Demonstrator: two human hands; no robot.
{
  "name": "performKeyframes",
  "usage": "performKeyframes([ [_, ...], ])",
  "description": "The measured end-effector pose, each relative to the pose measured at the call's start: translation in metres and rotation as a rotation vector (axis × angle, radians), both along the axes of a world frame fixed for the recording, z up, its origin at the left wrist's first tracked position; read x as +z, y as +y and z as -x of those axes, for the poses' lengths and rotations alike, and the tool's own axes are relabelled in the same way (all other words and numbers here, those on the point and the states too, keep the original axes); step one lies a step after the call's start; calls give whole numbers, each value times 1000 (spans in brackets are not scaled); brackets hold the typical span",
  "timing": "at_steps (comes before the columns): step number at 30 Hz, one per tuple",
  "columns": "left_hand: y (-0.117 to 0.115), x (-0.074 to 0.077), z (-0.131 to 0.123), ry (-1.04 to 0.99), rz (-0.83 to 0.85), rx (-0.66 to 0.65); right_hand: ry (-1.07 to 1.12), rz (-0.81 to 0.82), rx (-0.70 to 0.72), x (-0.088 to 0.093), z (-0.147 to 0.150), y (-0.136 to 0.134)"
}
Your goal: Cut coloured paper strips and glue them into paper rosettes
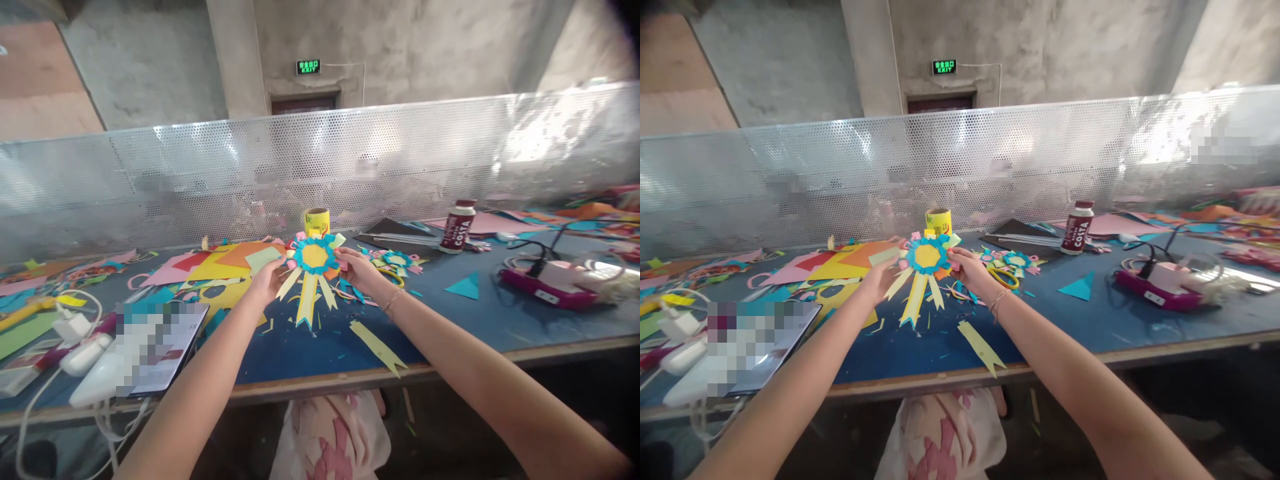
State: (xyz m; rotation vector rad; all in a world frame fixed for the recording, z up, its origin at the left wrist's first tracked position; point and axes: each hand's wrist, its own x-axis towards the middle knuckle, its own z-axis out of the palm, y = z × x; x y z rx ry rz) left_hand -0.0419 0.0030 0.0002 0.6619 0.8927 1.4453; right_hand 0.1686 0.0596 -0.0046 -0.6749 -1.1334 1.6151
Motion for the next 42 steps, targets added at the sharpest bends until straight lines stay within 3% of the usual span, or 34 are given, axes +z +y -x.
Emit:
performKeyframes([
  [7, 1, 2, 4, 88, 39, 50, -13, -51, 62, -5, 1, 5],
  [13, 3, -4, 9, 266, 41, -19, -177, -65, 85, -7, 4, 3],
  [19, 2, -4, 10, 319, 23, -19, -256, -128, 60, -7, 4, -1],
  [24, 10, -12, 13, 389, -51, 98, -240, -158, 112, -5, 1, -2],
  [28, 15, -18, 15, 389, -155, 166, -222, -125, 115, -3, 0, -4],
  [33, 12, -15, 13, 372, -207, 161, -235, -125, 88, -6, 1, 0],
  [42, 5, -3, 10, 158, -56, 86, -176, -105, 11, -9, 1, 5],
])
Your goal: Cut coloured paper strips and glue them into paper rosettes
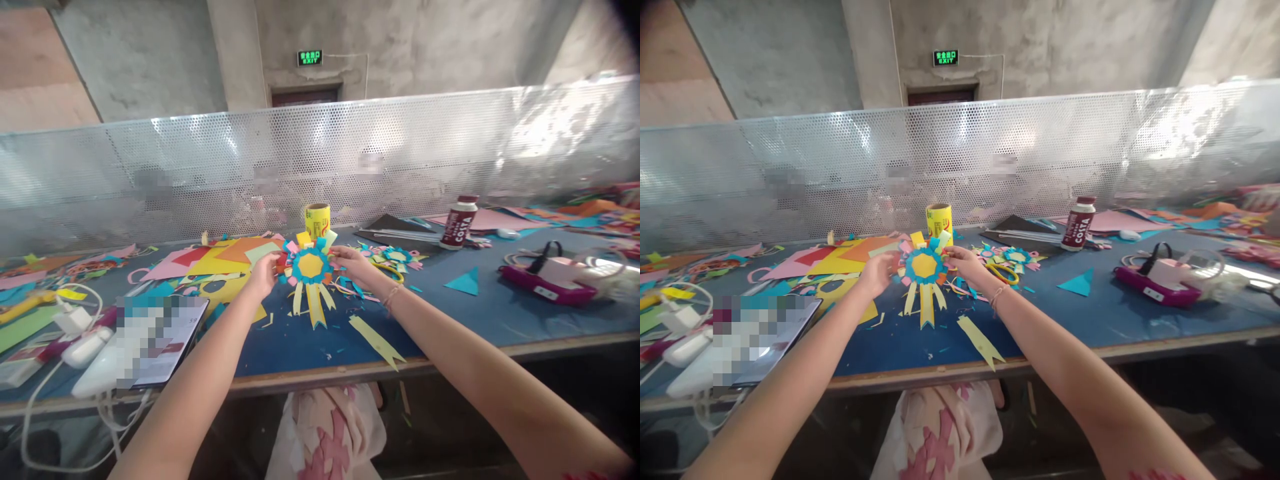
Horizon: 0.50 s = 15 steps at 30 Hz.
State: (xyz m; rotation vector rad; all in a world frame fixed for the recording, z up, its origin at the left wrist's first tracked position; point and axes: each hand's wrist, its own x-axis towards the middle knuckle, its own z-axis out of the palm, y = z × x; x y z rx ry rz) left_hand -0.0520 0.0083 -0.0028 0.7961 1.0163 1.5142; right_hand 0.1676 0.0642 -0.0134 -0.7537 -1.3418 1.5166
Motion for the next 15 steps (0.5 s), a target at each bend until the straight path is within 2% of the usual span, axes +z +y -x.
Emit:
performKeyframes([
  [5, -2, 5, 1, -59, 2, -6, -4, 19, -5, 0, 0, -1],
  [10, -2, 2, -2, -47, -3, 3, -16, 38, -19, 1, 1, -3],
  [15, 2, -5, -3, 63, -172, -71, -47, 27, -12, 1, 1, -3],
])
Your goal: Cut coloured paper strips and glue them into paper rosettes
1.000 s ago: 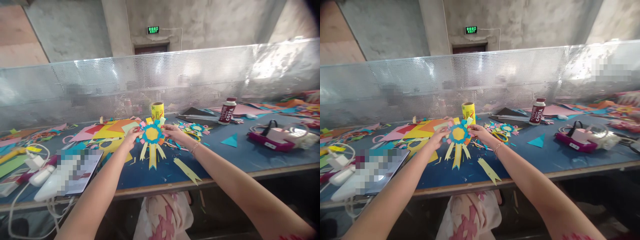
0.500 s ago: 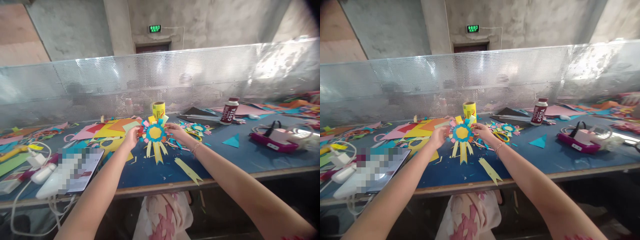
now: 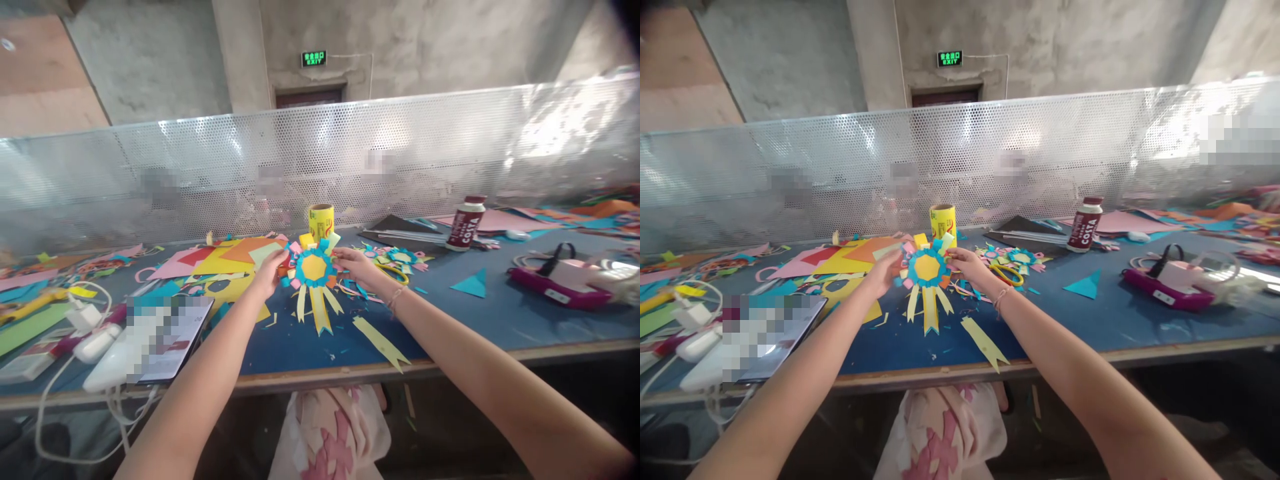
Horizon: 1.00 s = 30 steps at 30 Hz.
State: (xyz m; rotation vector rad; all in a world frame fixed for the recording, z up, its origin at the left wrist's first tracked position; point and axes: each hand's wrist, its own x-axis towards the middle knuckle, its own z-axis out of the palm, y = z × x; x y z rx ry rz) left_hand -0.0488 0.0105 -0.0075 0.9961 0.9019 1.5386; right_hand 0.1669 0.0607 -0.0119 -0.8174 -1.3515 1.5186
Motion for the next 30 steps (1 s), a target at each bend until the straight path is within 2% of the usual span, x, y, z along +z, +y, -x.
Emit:
performKeyframes([
  [5, 6, -7, 3, 44, -43, 61, -70, 0, 4, 0, -1, 0],
  [9, 10, -13, 6, 157, -17, 166, -100, 20, 6, 2, 0, -3],
  [13, 13, -18, 9, 256, -38, 218, -131, 13, 30, 0, 1, -1],
  [18, 15, -19, 13, 358, 25, 264, -193, -28, 43, -5, 1, 2],
  [25, 6, -13, 13, 428, 139, 194, -314, -53, 14, -1, 3, -2],
  [30, 8, -14, 15, 351, 253, 171, -370, -70, 57, 0, 2, -4],
])
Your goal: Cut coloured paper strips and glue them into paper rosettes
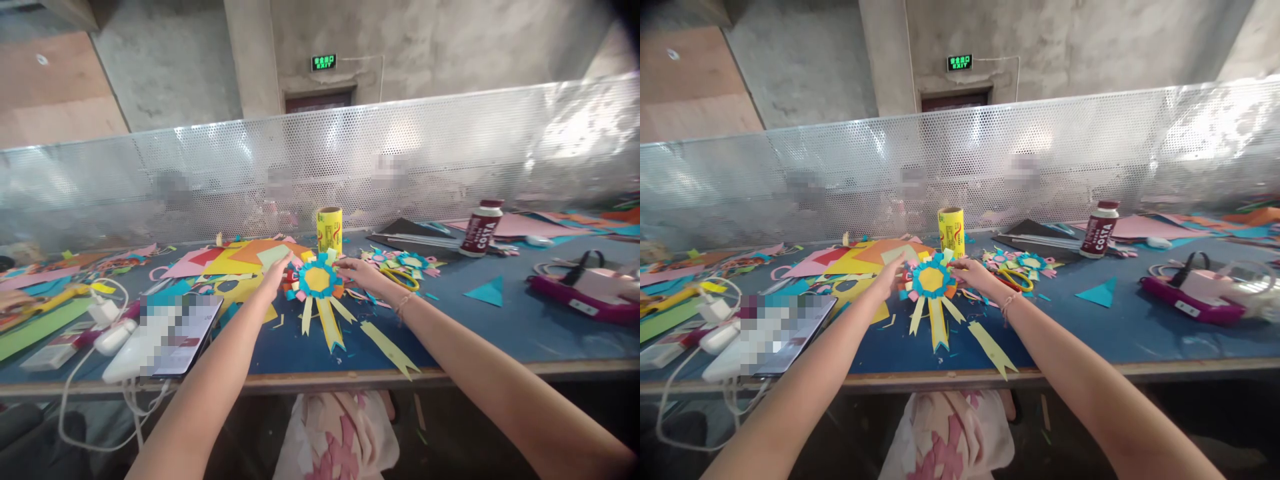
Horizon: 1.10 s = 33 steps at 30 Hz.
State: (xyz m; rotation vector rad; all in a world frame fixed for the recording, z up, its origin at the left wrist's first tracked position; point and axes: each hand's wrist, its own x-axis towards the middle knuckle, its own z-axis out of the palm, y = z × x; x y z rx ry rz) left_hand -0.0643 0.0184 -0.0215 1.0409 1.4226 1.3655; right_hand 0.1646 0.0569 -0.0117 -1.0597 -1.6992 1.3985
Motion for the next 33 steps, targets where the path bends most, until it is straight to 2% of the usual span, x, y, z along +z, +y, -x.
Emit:
performKeyframes([
  [4, 7, -4, 5, 43, 4, 72, -152, -136, 6, -3, -2, 7],
  [8, 12, -5, 9, 165, -117, 247, -437, -482, -20, -7, -6, 19],
  [10, 13, -5, 10, 186, -139, 294, -519, -663, -54, -8, -8, 23],
  [12, 15, -6, 11, 187, -154, 320, -577, -765, -87, -8, -11, 26],
  [19, 17, -10, 18, 239, -255, 327, -645, -778, -183, -1, -23, 27],
  [22, 12, -6, 17, 266, -258, 365, -649, -766, -219, -1, -27, 28],
  [27, 4, 1, 15, 311, -221, 357, -692, -802, -286, -2, -29, 31],
  [33, 8, 0, 18, 623, -78, 344, -685, -784, -268, -5, -30, 37],
])
